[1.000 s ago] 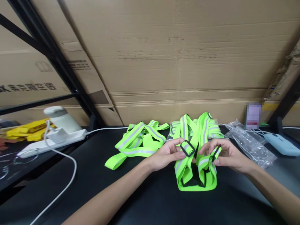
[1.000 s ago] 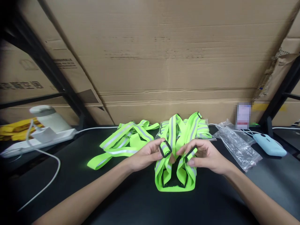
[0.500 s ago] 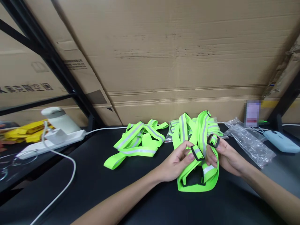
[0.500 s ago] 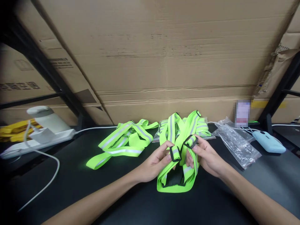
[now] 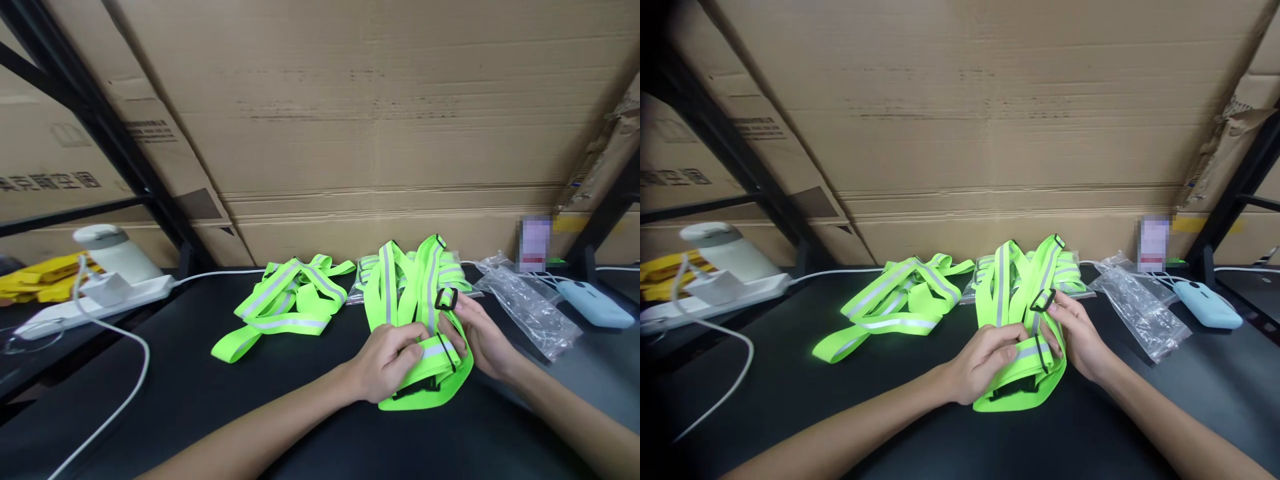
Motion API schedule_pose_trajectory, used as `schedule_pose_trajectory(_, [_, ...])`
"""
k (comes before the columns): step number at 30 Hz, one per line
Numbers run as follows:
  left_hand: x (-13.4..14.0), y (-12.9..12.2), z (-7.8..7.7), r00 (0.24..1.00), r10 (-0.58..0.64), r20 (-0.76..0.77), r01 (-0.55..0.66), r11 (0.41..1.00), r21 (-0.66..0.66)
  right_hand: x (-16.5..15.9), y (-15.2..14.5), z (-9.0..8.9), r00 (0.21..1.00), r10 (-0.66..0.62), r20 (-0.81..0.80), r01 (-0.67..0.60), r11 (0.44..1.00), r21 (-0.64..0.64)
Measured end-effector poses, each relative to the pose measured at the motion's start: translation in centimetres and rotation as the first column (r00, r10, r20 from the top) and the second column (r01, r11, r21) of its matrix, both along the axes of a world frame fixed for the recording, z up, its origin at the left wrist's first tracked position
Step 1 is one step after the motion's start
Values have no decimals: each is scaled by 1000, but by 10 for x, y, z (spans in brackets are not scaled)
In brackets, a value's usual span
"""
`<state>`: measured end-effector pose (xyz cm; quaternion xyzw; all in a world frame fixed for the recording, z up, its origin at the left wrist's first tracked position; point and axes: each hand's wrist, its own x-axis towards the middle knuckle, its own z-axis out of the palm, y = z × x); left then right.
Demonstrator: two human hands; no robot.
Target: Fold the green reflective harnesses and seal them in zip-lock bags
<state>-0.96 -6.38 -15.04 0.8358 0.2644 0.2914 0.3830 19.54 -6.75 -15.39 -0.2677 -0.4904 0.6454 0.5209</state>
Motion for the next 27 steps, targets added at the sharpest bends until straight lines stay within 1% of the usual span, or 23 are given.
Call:
schedule_pose_trajectory(3, [-3, 2, 0, 998, -46, -36, 47, 998, 36, 6, 0, -4, 998, 39, -53, -40, 999, -14])
schedule_pose_trajectory(7, [-7, 2, 0, 989, -23, -148, 38, 994, 104, 12, -1, -6, 992, 79, -101, -82, 996, -31])
schedule_pose_trajectory(10, [-5, 2, -2, 976, -6, -219, 46, 983, 177, 13, -3, -5, 980, 92, -175, -95, 996, -5])
schedule_pose_trajectory(12, [-2, 2, -3, 962, 15, -272, 39, 980, 193, 12, -5, -2, 977, 108, -183, -107, 994, 16])
schedule_pose_trajectory(14, [0, 2, -2, 945, 49, -323, 8, 985, 172, 12, -6, 0, 992, 79, -97, -78, 997, 16])
schedule_pose_trajectory(17, [1, 2, 0, 925, 83, -372, -35, 990, 135, 12, -7, 4, 994, 34, 107, -38, 999, 36])
schedule_pose_trajectory(19, [0, 1, 0, 924, 89, -373, -38, 989, 141, 13, -6, 6, 979, 56, 196, -74, 994, 85])
schedule_pose_trajectory(21, [-1, -1, 0, 930, 96, -354, -36, 984, 174, 15, -5, 5, 963, 88, 256, -125, 984, 130])
schedule_pose_trajectory(24, [-2, -3, -1, 942, 109, -318, -36, 973, 226, 19, -4, 5, 936, 122, 331, -177, 974, 141])
schedule_pose_trajectory(27, [-2, -2, -2, 948, 89, -306, -21, 976, 217, 19, -5, 9, 913, 126, 387, -206, 963, 172])
